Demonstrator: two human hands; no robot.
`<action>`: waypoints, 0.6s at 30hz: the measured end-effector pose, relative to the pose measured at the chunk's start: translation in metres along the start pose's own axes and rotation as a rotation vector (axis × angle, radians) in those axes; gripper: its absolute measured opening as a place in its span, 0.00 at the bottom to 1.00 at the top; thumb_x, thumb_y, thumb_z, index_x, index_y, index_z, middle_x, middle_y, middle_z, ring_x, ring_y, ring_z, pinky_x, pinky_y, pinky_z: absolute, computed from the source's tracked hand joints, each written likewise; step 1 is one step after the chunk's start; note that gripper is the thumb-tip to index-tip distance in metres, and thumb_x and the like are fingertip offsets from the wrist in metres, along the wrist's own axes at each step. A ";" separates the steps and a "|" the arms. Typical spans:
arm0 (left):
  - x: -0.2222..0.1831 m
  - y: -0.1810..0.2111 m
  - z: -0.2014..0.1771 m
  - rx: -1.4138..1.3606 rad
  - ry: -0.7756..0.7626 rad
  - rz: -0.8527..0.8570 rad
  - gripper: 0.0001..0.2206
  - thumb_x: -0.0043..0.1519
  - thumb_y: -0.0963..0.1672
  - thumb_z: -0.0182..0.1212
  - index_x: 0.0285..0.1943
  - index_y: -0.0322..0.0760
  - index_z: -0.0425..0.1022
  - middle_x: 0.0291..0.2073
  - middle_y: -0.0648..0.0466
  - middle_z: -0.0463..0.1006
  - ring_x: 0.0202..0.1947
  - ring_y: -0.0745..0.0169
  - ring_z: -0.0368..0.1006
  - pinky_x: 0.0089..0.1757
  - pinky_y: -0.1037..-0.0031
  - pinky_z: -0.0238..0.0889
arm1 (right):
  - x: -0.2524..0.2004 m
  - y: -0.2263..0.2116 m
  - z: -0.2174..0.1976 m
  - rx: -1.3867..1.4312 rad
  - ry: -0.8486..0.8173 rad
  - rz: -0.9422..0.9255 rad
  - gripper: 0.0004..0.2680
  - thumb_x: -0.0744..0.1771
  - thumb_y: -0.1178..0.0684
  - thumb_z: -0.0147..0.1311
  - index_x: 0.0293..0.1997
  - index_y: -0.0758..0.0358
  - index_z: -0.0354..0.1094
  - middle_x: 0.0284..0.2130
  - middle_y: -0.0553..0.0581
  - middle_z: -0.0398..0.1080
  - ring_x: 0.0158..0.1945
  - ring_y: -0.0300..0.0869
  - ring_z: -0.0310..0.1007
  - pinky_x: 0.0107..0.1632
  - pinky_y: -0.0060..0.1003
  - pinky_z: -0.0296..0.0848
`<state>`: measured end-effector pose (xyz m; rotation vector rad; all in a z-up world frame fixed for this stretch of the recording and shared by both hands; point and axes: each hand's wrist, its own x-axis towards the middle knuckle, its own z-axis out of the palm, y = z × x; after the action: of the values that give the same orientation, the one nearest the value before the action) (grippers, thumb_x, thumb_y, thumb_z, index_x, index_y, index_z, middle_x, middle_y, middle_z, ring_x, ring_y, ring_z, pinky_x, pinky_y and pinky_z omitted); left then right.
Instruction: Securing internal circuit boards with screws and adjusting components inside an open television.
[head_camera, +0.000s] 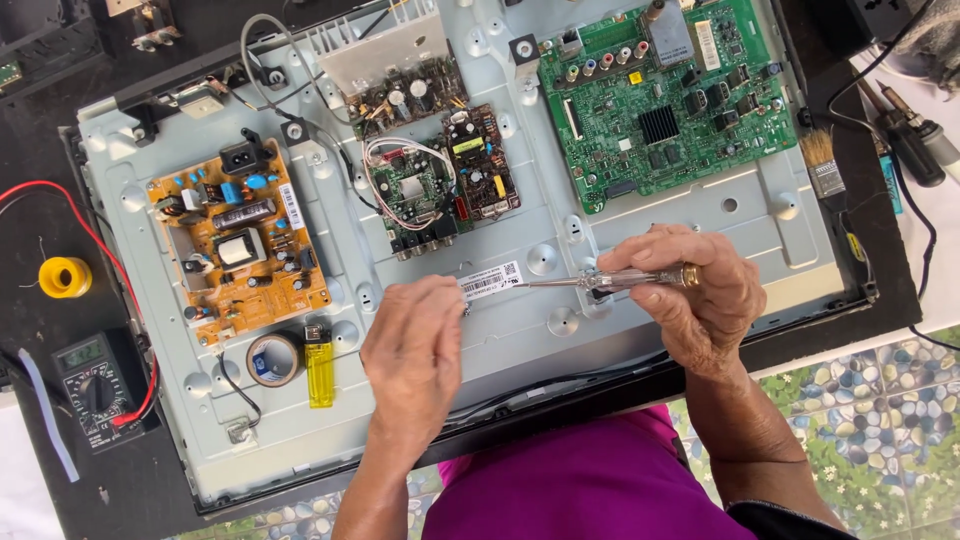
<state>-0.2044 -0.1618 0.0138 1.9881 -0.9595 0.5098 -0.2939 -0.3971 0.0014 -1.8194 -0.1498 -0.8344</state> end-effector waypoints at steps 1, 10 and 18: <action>0.003 0.006 -0.006 -0.108 -0.036 -0.168 0.05 0.61 0.34 0.60 0.42 0.31 0.77 0.37 0.48 0.80 0.35 0.54 0.76 0.42 0.68 0.71 | -0.005 -0.001 -0.003 0.049 -0.016 0.076 0.06 0.67 0.56 0.55 0.43 0.67 0.65 0.33 0.63 0.76 0.34 0.45 0.79 0.41 0.35 0.77; 0.002 -0.003 -0.029 -0.920 0.099 -0.673 0.07 0.63 0.37 0.63 0.49 0.35 0.74 0.39 0.53 0.78 0.37 0.68 0.74 0.43 0.78 0.73 | 0.001 -0.011 -0.008 0.132 -0.065 0.143 0.10 0.66 0.56 0.58 0.49 0.62 0.64 0.39 0.63 0.76 0.41 0.43 0.80 0.44 0.30 0.77; 0.000 -0.017 -0.037 -1.175 0.194 -0.788 0.08 0.62 0.38 0.66 0.48 0.28 0.77 0.36 0.47 0.80 0.33 0.62 0.79 0.41 0.76 0.77 | 0.035 -0.026 0.002 0.082 -0.217 0.041 0.10 0.65 0.57 0.58 0.49 0.63 0.64 0.42 0.65 0.77 0.43 0.43 0.80 0.41 0.30 0.77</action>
<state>-0.1907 -0.1251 0.0255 1.0345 -0.1573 -0.2839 -0.2787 -0.3946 0.0424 -1.8265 -0.2802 -0.5923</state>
